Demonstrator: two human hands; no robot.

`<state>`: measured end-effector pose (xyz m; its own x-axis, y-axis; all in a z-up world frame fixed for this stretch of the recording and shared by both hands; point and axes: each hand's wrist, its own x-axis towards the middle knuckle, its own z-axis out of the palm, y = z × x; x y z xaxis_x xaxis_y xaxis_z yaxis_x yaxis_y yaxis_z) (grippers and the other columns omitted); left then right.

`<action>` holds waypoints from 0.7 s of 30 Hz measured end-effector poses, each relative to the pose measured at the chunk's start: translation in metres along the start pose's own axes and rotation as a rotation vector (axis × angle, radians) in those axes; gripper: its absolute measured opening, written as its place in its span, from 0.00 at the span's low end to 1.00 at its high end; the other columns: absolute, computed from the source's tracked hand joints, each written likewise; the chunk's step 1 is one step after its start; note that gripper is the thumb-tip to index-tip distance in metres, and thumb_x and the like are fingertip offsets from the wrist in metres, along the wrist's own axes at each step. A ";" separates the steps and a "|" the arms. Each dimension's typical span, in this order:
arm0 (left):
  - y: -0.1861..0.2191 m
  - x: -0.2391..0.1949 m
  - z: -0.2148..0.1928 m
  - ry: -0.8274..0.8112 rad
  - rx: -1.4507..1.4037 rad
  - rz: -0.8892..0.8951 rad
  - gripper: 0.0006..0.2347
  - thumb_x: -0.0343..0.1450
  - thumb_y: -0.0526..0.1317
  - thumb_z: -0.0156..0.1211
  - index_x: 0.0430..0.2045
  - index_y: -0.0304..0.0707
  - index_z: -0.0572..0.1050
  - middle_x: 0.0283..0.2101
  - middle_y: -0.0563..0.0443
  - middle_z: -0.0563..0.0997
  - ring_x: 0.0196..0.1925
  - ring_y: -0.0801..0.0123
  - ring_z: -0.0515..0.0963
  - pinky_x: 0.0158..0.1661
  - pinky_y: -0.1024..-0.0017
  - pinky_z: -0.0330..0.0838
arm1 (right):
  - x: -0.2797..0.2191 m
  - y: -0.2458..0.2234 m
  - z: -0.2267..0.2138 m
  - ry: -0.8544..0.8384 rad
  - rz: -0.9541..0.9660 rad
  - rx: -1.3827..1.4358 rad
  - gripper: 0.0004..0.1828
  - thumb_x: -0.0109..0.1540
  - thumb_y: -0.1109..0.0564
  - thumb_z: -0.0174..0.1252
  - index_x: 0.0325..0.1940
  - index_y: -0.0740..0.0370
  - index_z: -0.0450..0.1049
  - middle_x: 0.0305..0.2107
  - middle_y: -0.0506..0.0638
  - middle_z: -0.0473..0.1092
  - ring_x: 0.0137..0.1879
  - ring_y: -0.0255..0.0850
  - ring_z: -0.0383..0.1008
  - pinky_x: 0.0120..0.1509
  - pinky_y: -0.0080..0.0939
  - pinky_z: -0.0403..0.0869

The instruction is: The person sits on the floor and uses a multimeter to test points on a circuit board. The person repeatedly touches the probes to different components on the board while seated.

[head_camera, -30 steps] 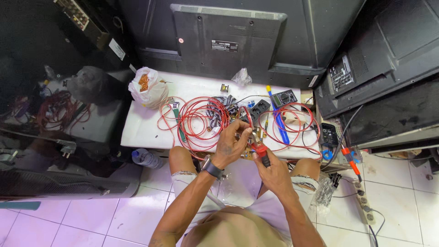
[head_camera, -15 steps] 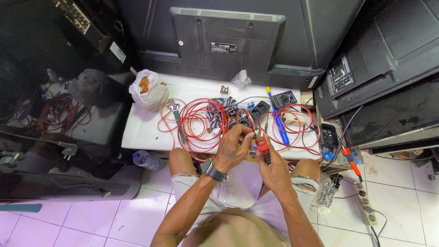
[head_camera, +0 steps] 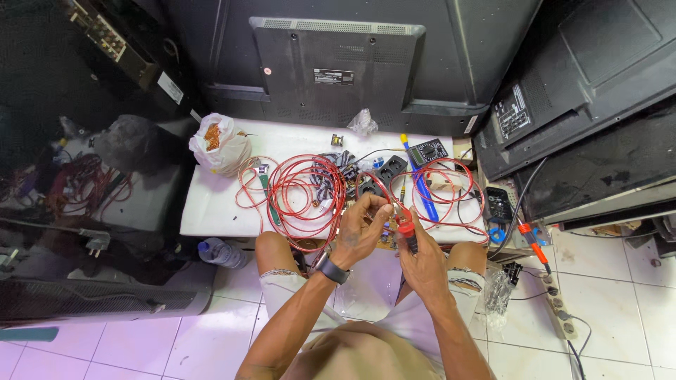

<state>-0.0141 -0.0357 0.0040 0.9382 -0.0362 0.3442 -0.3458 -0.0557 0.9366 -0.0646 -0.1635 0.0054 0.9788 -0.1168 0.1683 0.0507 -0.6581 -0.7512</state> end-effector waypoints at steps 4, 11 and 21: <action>-0.003 0.002 0.001 0.007 0.030 0.030 0.05 0.67 0.38 0.54 0.23 0.36 0.72 0.18 0.50 0.75 0.22 0.75 0.73 0.18 0.83 0.66 | -0.002 -0.002 -0.004 0.016 -0.013 0.006 0.27 0.59 0.48 0.46 0.62 0.55 0.58 0.38 0.64 0.69 0.47 0.58 0.69 0.50 0.54 0.67; 0.001 -0.002 0.002 0.020 0.139 0.115 0.06 0.67 0.38 0.54 0.22 0.36 0.73 0.19 0.48 0.75 0.23 0.69 0.75 0.19 0.81 0.68 | -0.004 0.014 -0.001 0.024 -0.048 -0.045 0.27 0.59 0.49 0.46 0.62 0.54 0.57 0.35 0.61 0.70 0.46 0.56 0.69 0.49 0.52 0.67; 0.013 -0.008 -0.006 -0.057 0.257 0.120 0.06 0.68 0.37 0.50 0.20 0.38 0.70 0.19 0.46 0.72 0.25 0.60 0.75 0.23 0.72 0.70 | -0.004 0.017 0.000 0.044 -0.101 -0.088 0.28 0.58 0.49 0.47 0.62 0.54 0.57 0.33 0.59 0.71 0.44 0.54 0.70 0.48 0.50 0.68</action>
<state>-0.0260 -0.0306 0.0135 0.8907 -0.1129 0.4404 -0.4532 -0.2985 0.8399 -0.0677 -0.1738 -0.0080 0.9599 -0.0775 0.2694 0.1293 -0.7303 -0.6707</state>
